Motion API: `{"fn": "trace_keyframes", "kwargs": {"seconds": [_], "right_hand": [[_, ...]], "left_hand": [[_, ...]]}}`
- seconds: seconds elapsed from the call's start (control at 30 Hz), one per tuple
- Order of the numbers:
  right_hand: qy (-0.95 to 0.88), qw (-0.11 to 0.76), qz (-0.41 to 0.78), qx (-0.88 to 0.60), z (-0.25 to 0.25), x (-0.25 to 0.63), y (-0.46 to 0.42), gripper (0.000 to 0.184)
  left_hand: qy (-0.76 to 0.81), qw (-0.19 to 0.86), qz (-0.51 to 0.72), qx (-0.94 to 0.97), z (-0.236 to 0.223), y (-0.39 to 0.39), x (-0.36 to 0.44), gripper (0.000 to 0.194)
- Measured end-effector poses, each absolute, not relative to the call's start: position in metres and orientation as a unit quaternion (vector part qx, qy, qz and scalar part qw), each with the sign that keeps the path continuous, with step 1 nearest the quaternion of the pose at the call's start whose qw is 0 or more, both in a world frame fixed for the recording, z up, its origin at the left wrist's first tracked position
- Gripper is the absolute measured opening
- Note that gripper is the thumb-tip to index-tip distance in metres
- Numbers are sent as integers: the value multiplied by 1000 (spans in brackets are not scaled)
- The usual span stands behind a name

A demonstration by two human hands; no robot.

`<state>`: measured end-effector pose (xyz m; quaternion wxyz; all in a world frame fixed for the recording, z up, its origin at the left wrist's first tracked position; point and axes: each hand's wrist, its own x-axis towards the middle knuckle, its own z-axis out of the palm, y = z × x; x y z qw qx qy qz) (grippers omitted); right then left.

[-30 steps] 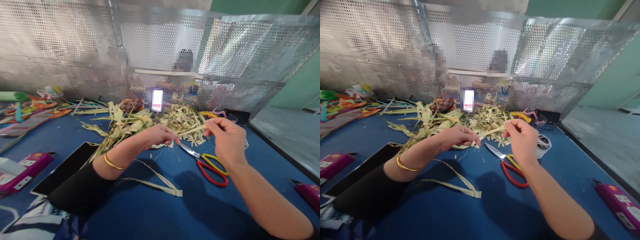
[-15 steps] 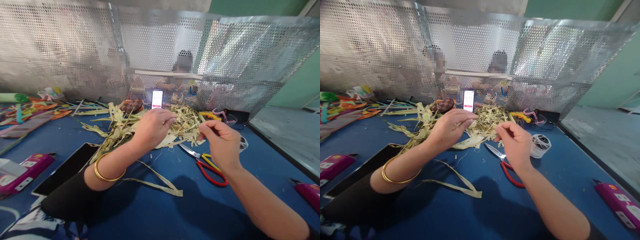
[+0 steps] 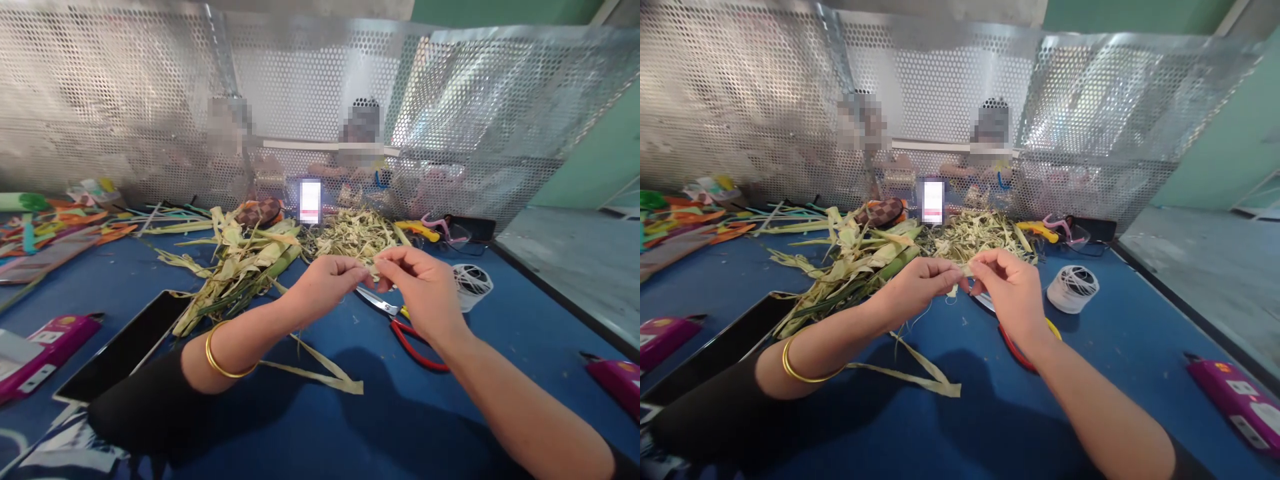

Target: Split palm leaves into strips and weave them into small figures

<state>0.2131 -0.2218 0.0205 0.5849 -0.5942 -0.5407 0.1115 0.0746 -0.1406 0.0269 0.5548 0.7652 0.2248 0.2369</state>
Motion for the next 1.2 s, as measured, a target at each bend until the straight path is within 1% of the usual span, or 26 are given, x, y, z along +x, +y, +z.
{"fn": "trace_keyframes", "kwargs": {"seconds": [0.07,0.13,0.23,0.33,0.5,0.6,0.7,0.77,0.8,0.83,0.93,0.97,1.0,1.07,1.13,1.2], "right_hand": [[-581,555,113,-585,23,217,-221,14],[-636,512,75,-573,24,221,-222,20],[-678,467,-1,-568,27,225,-224,13],[-685,437,-31,-582,29,225,-225,12],[-692,388,-63,-606,31,220,-226,14],[-692,378,-45,-613,32,221,-226,14],[-660,412,-21,-628,33,227,-225,13],[-621,426,-15,-657,32,230,-225,14],[-617,407,2,-674,31,230,-225,14],[-629,367,32,-685,29,227,-225,14],[-715,165,158,-661,20,207,-229,12],[-729,109,176,-652,16,198,-231,12],[-738,75,175,-648,11,189,-232,11],[-747,30,175,-640,3,174,-234,7],[-751,10,178,-636,-4,168,-235,11],[-744,9,184,-643,-6,170,-233,16]], "left_hand": [[234,554,240,762,28,-139,74,24],[240,558,241,757,29,-139,73,24],[236,540,225,776,32,-138,71,25],[220,501,214,809,32,-136,71,27],[205,391,208,873,34,-132,70,29],[186,380,186,887,39,-132,68,28],[198,400,196,873,45,-130,65,27],[227,394,216,864,49,-126,61,27],[243,384,228,861,51,-124,59,26],[256,372,240,859,54,-122,57,26],[277,333,251,866,59,-120,53,27],[276,321,246,872,60,-121,52,26],[273,309,239,879,60,-123,52,26],[264,283,223,895,57,-127,55,26],[255,262,204,908,51,-129,59,26],[244,254,180,918,42,-129,64,27]]}}
